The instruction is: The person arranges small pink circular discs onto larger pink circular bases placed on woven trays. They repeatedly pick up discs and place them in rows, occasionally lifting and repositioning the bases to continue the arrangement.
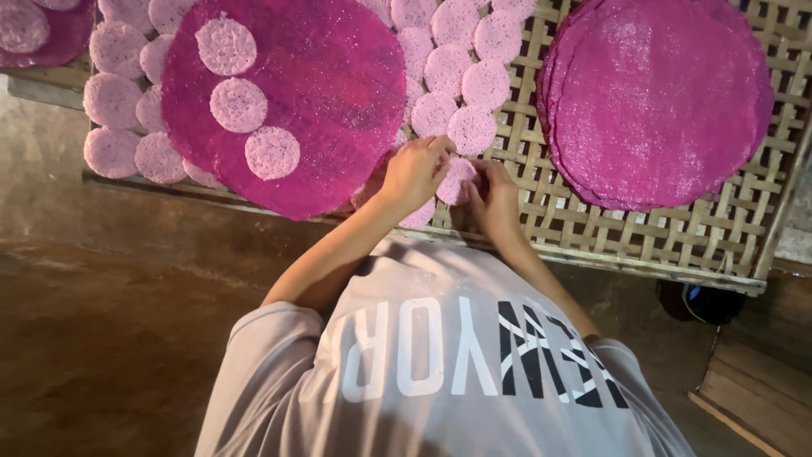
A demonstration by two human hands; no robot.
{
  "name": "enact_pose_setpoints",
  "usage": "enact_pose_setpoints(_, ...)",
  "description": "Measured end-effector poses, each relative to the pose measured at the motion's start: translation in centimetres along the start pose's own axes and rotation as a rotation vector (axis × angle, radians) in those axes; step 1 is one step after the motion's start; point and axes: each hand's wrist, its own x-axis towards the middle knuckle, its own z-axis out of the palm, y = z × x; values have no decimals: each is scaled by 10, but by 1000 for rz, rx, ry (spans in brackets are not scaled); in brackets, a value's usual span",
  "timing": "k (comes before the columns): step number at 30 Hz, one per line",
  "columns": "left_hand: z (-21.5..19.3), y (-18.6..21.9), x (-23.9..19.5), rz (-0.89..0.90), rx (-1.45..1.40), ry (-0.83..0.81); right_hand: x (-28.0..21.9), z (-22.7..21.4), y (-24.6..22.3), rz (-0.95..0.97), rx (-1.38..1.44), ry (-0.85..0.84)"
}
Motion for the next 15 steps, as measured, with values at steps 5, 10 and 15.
enact_pose_setpoints(5,-8,-8,1,-12,34,58,6,2,-12,-113,-82,84)
enact_pose_setpoints(10,-79,-60,-26,-111,366,301,5,-7,-19,-60,1,108)
enact_pose_setpoints(15,-145,-107,-58,-491,802,152,3,-18,-28,-127,132,146)
